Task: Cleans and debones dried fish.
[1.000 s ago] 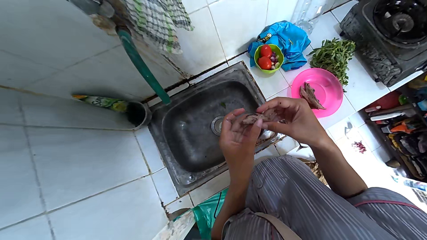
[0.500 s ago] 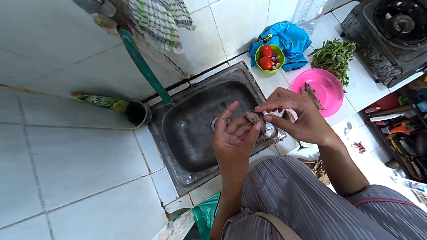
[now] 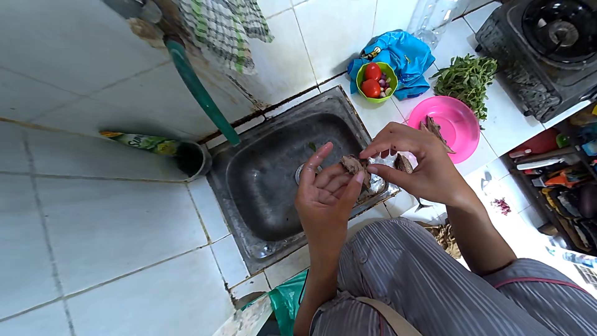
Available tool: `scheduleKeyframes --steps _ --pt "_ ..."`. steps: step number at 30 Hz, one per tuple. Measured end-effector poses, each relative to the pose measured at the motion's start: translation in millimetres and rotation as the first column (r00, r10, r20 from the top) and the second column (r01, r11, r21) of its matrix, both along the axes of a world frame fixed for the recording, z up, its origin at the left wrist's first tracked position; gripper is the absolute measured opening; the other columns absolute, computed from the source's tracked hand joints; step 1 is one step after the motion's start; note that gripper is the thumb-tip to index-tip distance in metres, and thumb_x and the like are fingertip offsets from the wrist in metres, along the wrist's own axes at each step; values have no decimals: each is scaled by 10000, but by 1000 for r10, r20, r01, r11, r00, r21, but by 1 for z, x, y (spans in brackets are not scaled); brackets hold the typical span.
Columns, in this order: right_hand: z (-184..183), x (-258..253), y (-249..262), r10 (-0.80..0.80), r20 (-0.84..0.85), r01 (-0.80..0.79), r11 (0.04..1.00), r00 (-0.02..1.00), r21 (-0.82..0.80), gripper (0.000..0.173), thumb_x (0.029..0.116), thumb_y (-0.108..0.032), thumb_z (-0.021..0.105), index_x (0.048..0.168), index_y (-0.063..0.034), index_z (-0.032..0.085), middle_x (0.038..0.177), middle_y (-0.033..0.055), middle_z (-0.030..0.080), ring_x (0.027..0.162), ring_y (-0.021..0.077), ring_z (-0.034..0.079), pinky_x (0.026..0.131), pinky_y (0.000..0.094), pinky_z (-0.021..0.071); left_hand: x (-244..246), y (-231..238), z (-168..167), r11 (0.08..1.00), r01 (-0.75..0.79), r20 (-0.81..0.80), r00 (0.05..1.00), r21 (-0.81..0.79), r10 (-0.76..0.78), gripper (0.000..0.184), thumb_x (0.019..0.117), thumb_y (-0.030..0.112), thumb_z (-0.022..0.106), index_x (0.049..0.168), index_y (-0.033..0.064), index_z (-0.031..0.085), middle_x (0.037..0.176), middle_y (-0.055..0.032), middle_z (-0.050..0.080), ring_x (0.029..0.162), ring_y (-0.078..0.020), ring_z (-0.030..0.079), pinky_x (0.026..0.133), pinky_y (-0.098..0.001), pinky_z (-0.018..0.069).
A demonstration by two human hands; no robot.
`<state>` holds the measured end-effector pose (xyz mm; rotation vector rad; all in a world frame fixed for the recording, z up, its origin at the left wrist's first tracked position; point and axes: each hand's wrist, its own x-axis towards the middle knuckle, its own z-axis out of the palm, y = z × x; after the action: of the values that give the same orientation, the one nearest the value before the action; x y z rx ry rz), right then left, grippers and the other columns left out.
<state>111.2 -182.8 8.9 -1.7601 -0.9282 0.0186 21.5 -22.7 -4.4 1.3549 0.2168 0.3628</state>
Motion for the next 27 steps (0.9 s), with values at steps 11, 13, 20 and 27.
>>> scheduleKeyframes --steps 11,13,20,27 --pt "-3 -1 3 -8 -34 9 999 999 44 67 910 -56 723 925 7 740 912 60 673 851 62 637 757 179 540 0 0 0 1000 2 -22 1000 11 -2 619 847 -106 670 1411 39 460 969 83 743 838 -52 731 790 -242 628" --pt "-3 0 3 2 -42 -1 999 999 39 66 927 -51 698 923 10 725 912 58 667 841 60 630 752 180 532 0 0 0 1000 1 -21 1000 7 -1 615 849 -100 673 1408 43 462 962 89 741 829 -51 730 790 -245 628" --pt "-6 10 -3 74 -152 -52 988 986 147 68 962 -44 643 974 -1 694 937 -14 664 868 0 615 792 174 529 0 6 -2 999 -34 -17 999 12 34 588 851 -80 677 1391 45 483 954 90 732 814 -50 721 775 -243 625" --pt "-69 30 16 263 -580 174 789 771 589 146 964 -131 645 920 -211 759 848 -101 719 762 -1 651 712 198 548 -1 7 0 999 -43 -13 999 -10 43 583 854 -97 648 1396 39 483 959 75 737 833 -78 732 786 -280 638"
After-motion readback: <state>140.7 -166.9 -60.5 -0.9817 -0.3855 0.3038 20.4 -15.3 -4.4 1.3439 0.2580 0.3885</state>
